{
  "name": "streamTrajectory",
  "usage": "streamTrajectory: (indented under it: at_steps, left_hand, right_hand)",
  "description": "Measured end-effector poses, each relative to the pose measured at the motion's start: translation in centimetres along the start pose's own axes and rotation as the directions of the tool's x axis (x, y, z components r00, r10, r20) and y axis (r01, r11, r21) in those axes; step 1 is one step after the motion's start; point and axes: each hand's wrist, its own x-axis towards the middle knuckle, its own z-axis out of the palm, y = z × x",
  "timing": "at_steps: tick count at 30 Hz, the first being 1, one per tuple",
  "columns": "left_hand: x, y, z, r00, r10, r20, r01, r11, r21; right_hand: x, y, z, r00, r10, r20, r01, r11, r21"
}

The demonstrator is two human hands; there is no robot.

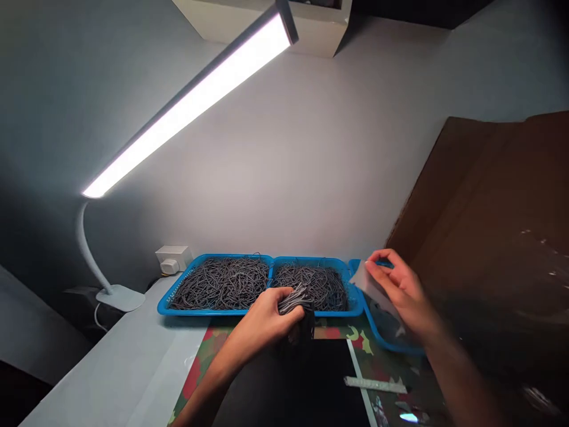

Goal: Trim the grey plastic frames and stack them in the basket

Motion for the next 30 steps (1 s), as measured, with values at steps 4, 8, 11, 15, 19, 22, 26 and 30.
streamTrajectory:
  at_steps: [4, 8, 11, 15, 19, 22, 26, 30]
  left_hand:
    - [0.4, -0.7, -0.2, 0.998, 0.025, -0.060, -0.027, 0.999, -0.043]
    - [0.2, -0.9, -1.0, 0.993, 0.013, -0.117, -0.020, 0.998, -0.064]
    - [-0.1, -0.8, -1.7, 0.987, -0.018, -0.162, 0.007, 0.998, -0.067]
    - [-0.3, -1.0, -2.7, 0.982, -0.041, -0.184, 0.029, 0.997, -0.069]
    - [0.1, -1.3, -2.8, 0.975, -0.062, -0.215, 0.049, 0.996, -0.069]
    - [0.3, -1.4, -2.6, 0.969, -0.082, -0.232, 0.071, 0.996, -0.057]
    - [0.2, -1.2, -2.5, 0.962, -0.119, -0.244, 0.127, 0.992, 0.017]
    - [-0.3, -0.4, -2.6, 0.937, -0.135, -0.322, 0.190, 0.971, 0.146]
  right_hand:
    - [-0.8, -4.4, 3.4, 0.959, -0.018, 0.281, 0.030, 0.999, -0.038]
    - [-2.4, -3.1, 4.3, 0.897, 0.008, 0.443, 0.138, 0.945, -0.296]
    - [-1.7, 1.7, 3.0, 0.978, -0.098, 0.182, 0.176, 0.856, -0.486]
    - [0.0, 7.0, -0.2, 0.993, -0.104, -0.055, 0.042, 0.747, -0.664]
    - [-1.1, 6.5, -0.6, 0.981, -0.021, 0.192, 0.138, 0.772, -0.620]
    - [-3.1, 3.4, 1.7, 0.915, 0.030, 0.403, 0.210, 0.818, -0.536]
    - [-4.1, 0.5, 6.4, 0.850, 0.099, 0.518, 0.200, 0.849, -0.490]
    - [-3.1, 0.8, 11.6, 0.872, 0.187, 0.452, 0.035, 0.898, -0.438]
